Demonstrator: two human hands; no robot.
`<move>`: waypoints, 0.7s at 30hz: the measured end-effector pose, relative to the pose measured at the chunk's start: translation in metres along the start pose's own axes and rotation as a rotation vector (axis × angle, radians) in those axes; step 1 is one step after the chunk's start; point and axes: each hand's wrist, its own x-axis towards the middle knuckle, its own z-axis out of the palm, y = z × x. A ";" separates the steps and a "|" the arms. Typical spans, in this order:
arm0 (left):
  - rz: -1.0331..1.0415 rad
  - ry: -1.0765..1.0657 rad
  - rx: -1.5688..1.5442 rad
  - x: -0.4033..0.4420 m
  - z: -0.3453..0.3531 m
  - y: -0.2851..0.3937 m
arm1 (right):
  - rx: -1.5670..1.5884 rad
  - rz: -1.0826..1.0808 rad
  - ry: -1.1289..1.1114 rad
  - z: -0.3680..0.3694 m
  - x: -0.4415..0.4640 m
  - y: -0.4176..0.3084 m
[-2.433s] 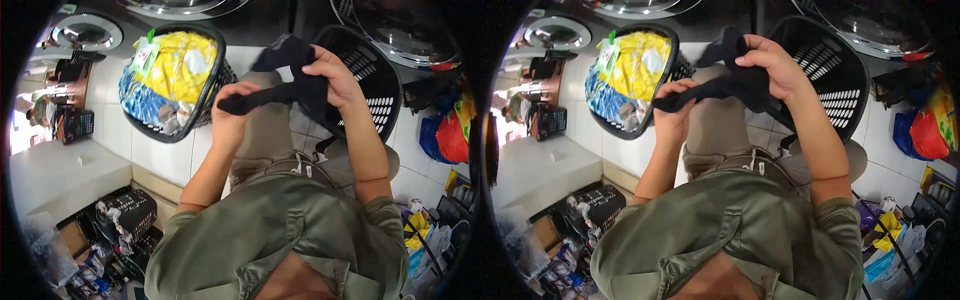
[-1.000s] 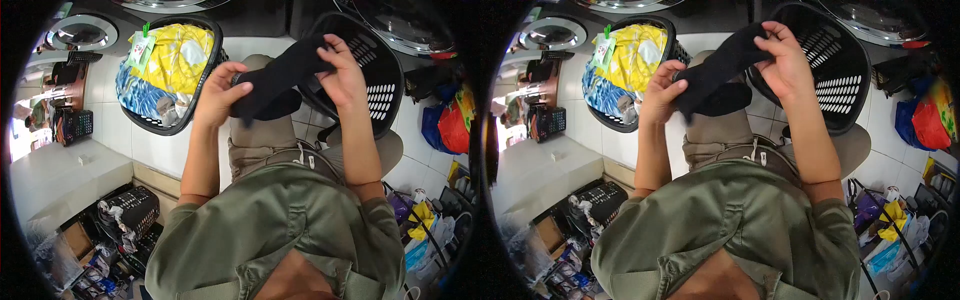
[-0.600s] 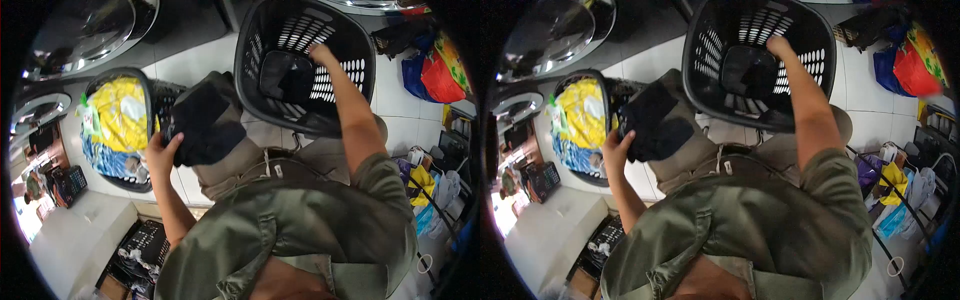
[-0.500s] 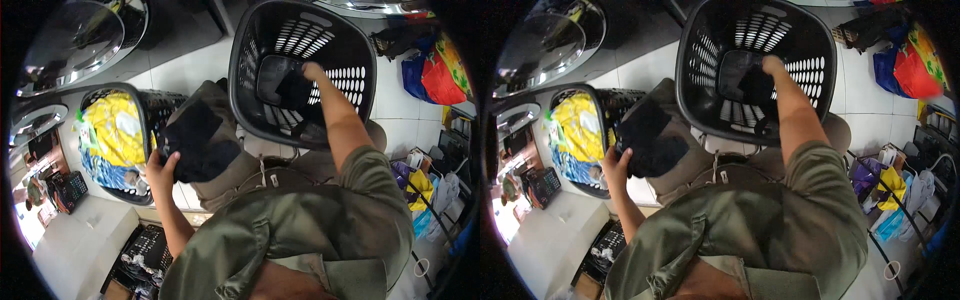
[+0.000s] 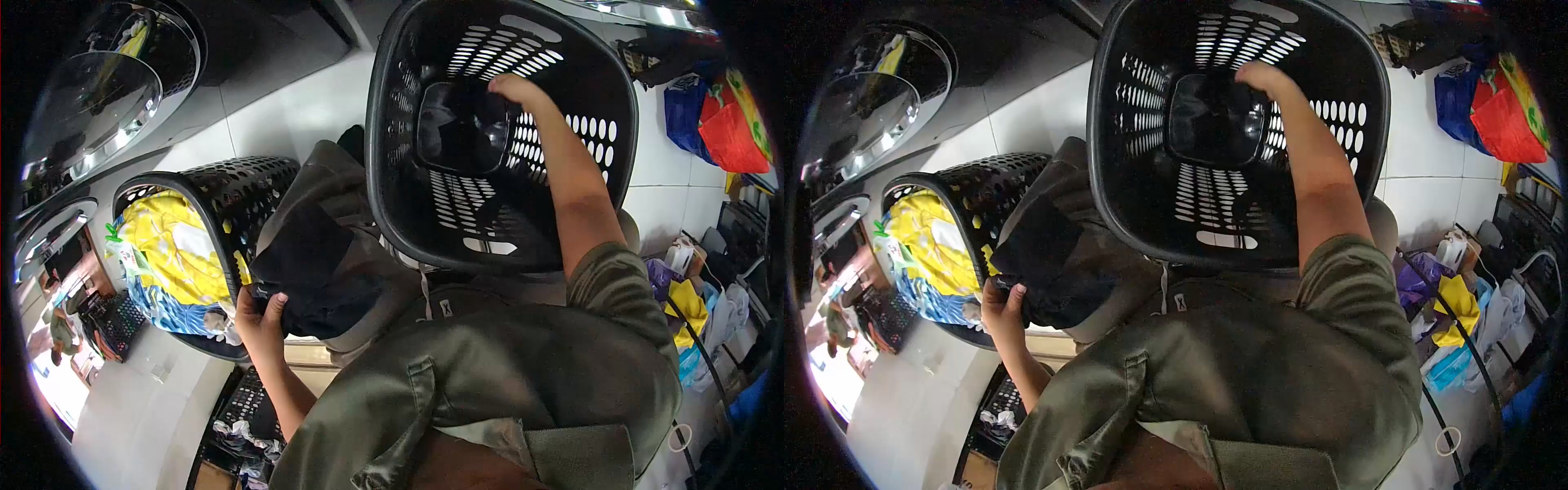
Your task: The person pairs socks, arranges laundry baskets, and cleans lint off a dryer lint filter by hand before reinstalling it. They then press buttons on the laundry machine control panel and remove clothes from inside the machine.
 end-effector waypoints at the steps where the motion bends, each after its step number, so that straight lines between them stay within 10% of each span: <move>1: -0.002 -0.003 -0.003 0.000 0.000 -0.002 | 0.366 0.051 0.008 -0.004 -0.014 -0.016; 5: 0.026 -0.004 0.001 0.001 0.005 0.000 | 0.808 0.009 -0.191 -0.018 -0.024 -0.026; 11: 0.037 0.005 -0.021 0.001 0.006 0.001 | 1.018 0.223 0.104 0.003 -0.030 -0.017; 13: 0.025 0.009 -0.014 0.001 0.004 0.001 | 0.656 0.243 0.337 0.014 -0.055 -0.047; 19: 0.061 0.003 0.071 0.003 0.002 -0.001 | 0.683 0.125 -0.102 0.007 -0.026 -0.018; 21: 0.088 0.021 0.078 0.002 0.004 0.002 | 0.310 0.198 0.163 0.011 -0.034 -0.026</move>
